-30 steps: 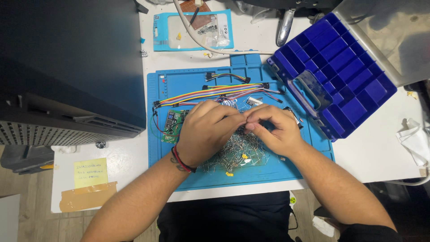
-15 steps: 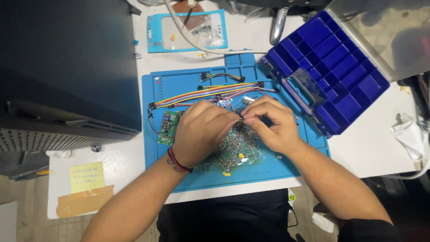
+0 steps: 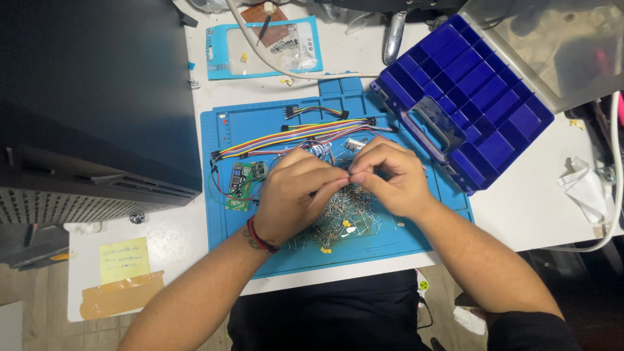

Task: The person sorts a pile of small electronic components, such as LEDs and resistors, on a blue work mat. They pick up individual components, separate them, and place them into a blue compartmentalized parts organizer.

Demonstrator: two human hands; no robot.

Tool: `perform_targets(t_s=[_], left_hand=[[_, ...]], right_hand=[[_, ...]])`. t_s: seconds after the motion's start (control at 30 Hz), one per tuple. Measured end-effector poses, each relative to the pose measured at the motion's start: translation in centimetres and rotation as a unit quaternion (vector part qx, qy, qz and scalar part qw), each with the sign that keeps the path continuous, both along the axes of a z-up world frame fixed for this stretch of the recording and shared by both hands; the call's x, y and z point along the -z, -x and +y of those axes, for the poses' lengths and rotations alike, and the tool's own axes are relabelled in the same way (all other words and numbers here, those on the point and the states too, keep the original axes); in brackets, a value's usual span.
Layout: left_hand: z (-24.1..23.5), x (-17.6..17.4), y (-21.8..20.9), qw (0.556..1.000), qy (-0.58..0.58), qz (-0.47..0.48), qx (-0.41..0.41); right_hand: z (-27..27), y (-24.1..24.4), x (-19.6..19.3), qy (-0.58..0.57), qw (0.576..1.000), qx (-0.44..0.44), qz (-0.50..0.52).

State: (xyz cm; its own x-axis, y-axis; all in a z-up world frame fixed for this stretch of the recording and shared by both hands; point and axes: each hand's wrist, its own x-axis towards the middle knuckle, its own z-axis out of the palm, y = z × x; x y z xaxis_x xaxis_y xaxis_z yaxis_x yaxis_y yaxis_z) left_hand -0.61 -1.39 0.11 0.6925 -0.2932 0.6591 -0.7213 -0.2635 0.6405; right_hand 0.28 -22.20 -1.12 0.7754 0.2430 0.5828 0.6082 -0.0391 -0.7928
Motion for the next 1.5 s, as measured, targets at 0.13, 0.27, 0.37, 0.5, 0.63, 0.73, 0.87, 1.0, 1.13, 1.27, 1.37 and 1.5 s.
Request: perform_targets(t_s=[0.13,0.27,0.37,0.5,0.63,0.73,0.87,1.0,1.13,1.27,1.37,1.5], left_hand=[[-0.4,0.4,0.0,0.995,0.055,0.073,0.035],[-0.4,0.3,0.1,0.994,0.058,0.080,0.035],[-0.2,0.1,0.1,0.996,0.058,0.068,0.022],[-0.1,-0.4,-0.1,0.998,0.039,0.055,0.022],[0.1,-0.5,-0.2,0.999,0.021,0.045,0.012],[0.5,-1.4,-0.3,0.999,-0.031,-0.021,0.022],[0.4,-1.6,-0.3,0.999,-0.025,-0.021,0.023],[0.5,-1.3,-0.4,0.998,-0.035,-0.023,0.039],[0.5,-1.3,-0.5,0.997,-0.039,-0.024,0.055],[0.7,-1.6,-0.7,0.997,-0.043,-0.028,0.053],[1.1,-1.9,-0.8,0.997,-0.047,-0.041,0.049],[2.8,-2.7,-1.8,0.990,-0.084,-0.112,0.022]], right_hand=[[0.1,0.0,0.3,-0.047,0.998,-0.042,0.011],[-0.1,0.0,0.1,-0.031,0.999,-0.031,-0.002],[0.0,0.1,-0.4,-0.012,1.000,-0.015,-0.009],[-0.9,0.6,-2.2,-0.004,0.999,0.028,-0.028],[-7.4,0.5,-5.0,0.072,0.983,0.149,-0.082],[-11.4,0.3,-7.7,0.059,0.946,0.320,0.010],[-19.7,-3.6,-4.0,0.027,0.929,0.367,0.030],[-20.8,-5.1,-2.0,0.009,0.913,0.392,0.111],[-20.8,-5.6,-1.2,0.087,0.903,0.404,0.115],[-21.8,-5.0,-1.3,0.194,0.890,0.408,-0.056],[-19.1,-3.4,-3.5,0.171,0.882,0.416,-0.138],[-15.0,-1.3,-4.6,0.121,0.903,0.379,-0.163]])
